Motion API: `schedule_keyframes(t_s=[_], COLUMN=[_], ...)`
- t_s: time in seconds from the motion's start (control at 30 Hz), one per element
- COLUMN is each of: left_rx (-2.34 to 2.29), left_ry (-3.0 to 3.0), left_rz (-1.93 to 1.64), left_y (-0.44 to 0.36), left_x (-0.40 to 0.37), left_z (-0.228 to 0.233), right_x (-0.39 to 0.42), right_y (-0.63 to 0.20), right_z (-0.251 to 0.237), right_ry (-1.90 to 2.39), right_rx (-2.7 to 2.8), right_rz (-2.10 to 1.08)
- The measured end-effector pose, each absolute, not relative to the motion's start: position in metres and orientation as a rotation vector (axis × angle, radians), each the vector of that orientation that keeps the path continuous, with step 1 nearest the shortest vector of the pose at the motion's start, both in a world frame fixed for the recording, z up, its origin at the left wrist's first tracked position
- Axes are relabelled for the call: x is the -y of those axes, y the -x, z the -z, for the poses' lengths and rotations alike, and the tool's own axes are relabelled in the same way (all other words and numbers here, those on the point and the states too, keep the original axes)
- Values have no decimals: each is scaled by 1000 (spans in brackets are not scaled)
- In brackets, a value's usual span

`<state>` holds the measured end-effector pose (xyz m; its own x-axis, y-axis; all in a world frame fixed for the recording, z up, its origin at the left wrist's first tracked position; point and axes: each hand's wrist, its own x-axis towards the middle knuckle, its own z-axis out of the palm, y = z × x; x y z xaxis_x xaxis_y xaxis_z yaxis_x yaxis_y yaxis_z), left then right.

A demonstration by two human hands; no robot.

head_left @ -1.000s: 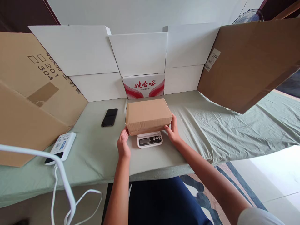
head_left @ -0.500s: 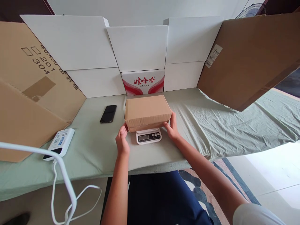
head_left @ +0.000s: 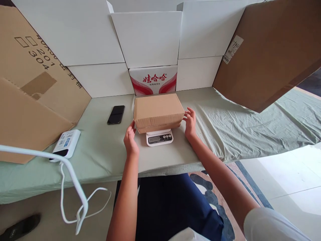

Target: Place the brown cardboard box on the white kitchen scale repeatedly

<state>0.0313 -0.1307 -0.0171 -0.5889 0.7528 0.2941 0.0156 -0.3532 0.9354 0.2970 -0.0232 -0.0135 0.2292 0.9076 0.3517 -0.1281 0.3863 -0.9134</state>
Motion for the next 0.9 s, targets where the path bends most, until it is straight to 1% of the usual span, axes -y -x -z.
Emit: schedule_keyframes(t_s=[0.27, 0.57, 0.77, 0.9], left_rx=[-1358, -1353, -1382, -1392], left_ry=[-987, -977, -941, -955], left_rz=[-1969, -1914, -1887, -1933], left_y=[-33, -35, -38, -32], left_x=[130, 132, 133, 134], left_z=[16, 14, 16, 16], right_x=[32, 35, 45, 44], right_y=[-293, -293, -289, -285], right_z=[3, 5, 4, -2], right_ry=[897, 835, 784, 768], right_rx=[1225, 1311, 1464, 1564], right_rz=[-985, -948, -788, -776])
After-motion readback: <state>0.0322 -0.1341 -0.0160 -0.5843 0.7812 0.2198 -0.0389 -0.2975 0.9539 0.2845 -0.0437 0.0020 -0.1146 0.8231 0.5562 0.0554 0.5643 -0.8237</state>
